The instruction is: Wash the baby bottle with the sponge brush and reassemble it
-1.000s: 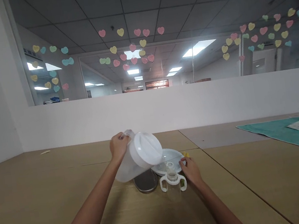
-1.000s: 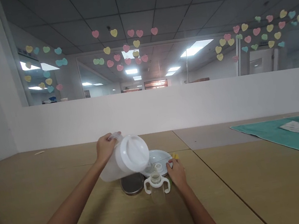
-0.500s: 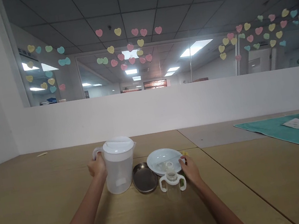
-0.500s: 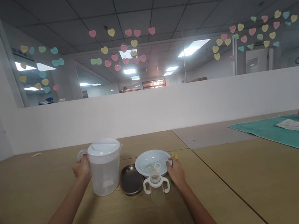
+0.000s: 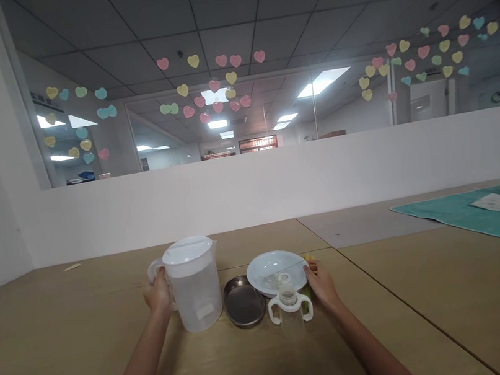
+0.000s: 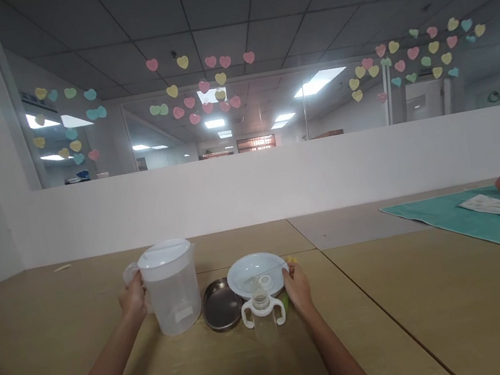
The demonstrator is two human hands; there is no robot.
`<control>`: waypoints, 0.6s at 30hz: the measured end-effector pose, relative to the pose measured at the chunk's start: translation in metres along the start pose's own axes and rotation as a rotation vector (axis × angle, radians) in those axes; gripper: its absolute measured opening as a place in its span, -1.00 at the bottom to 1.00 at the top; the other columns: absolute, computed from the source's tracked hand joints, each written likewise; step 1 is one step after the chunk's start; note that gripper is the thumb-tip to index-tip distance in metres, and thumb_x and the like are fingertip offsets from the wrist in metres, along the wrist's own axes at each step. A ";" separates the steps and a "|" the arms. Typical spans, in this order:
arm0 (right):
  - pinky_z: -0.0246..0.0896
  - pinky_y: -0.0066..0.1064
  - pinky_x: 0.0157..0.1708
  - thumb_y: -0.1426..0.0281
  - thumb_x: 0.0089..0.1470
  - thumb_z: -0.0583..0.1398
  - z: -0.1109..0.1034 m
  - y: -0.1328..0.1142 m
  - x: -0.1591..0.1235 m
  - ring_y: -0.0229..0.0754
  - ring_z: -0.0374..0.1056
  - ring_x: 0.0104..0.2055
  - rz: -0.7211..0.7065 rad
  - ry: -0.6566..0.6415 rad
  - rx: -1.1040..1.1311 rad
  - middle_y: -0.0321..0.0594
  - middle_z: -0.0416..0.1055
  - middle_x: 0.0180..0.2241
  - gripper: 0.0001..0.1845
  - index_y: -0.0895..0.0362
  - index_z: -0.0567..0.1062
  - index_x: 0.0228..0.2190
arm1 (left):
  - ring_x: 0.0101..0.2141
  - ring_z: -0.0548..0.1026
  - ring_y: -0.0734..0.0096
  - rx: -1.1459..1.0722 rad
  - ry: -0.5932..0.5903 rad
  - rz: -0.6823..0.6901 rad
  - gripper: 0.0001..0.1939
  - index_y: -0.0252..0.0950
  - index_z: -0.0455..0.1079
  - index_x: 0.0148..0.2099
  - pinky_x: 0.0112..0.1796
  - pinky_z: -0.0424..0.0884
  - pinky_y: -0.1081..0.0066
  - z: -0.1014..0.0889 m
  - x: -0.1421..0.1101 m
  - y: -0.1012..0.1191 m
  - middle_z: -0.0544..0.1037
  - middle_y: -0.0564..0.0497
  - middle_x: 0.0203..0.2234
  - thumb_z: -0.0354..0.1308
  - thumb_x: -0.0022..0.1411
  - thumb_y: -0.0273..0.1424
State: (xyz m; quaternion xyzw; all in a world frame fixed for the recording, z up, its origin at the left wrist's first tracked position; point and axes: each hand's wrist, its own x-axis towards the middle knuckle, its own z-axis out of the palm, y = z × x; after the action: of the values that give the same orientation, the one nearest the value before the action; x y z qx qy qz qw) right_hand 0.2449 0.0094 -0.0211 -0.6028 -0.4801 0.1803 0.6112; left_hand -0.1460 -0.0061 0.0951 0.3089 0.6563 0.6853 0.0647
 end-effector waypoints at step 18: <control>0.18 -0.37 -0.39 0.36 0.13 -0.09 -0.008 0.003 -0.003 -0.08 0.44 -0.33 0.062 -0.050 -0.495 -0.08 0.50 -0.38 -0.68 0.13 0.43 -0.29 | -0.28 0.49 0.36 0.406 -1.279 0.823 -0.65 -0.30 0.51 -0.24 -0.24 0.34 0.46 0.118 -0.172 0.031 0.59 -0.01 -0.32 -0.09 0.21 -0.29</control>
State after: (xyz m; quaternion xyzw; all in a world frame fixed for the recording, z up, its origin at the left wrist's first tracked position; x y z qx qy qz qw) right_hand 0.2512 0.0030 -0.0237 -0.7438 -0.5059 0.0905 0.4273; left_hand 0.0616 0.0068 0.0600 0.8674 0.4367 0.2100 0.1130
